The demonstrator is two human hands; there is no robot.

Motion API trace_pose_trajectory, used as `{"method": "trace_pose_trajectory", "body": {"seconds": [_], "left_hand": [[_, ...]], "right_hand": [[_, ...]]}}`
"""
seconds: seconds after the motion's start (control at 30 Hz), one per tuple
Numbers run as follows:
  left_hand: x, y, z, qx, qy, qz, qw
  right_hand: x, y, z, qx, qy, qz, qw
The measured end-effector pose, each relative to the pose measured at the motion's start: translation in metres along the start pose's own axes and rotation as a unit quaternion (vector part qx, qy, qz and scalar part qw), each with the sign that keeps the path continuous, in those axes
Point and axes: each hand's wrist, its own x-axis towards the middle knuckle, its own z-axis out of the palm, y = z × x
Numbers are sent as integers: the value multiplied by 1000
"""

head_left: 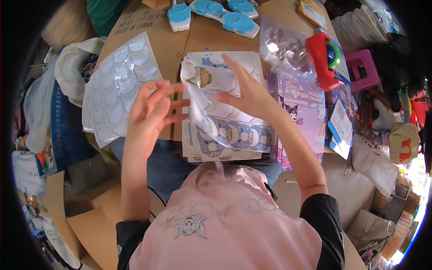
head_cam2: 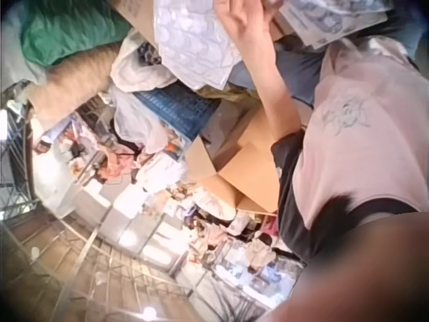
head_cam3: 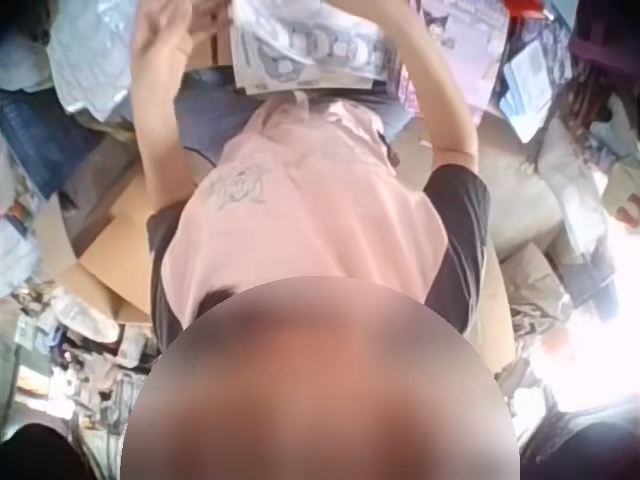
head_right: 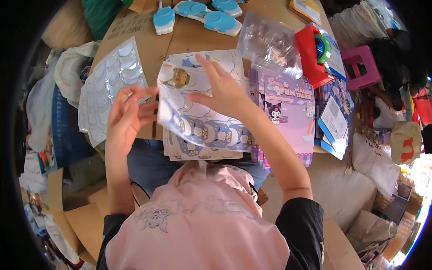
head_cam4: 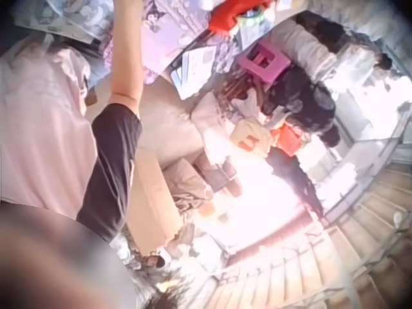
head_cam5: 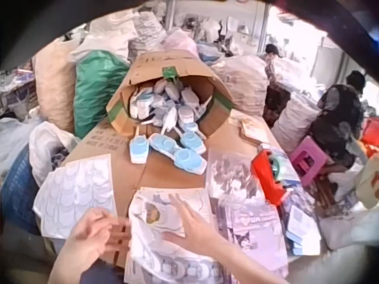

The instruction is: Packing toy walkie-talkies into shipping boxes and applying decorative character stickers to the toys.

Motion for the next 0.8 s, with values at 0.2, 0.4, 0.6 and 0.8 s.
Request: {"method": "trace_pose_trajectory", "body": {"seconds": [0.2,0.4,0.6,0.8], "left_hand": [[2,-19,43,-65,-154,48,985],[-1,-21,21,142,-72,108,981],[-7,-39,30,101,-64,100,988],[-15,-24,21,186,78,190,961]], "right_hand": [[22,34,19,-124,57,-73,988],[16,19,-23,-51,8,29,998],[-3,9,0,-272,-6,-30,962],[-6,13,-9,-84,-32,46,995]]}}
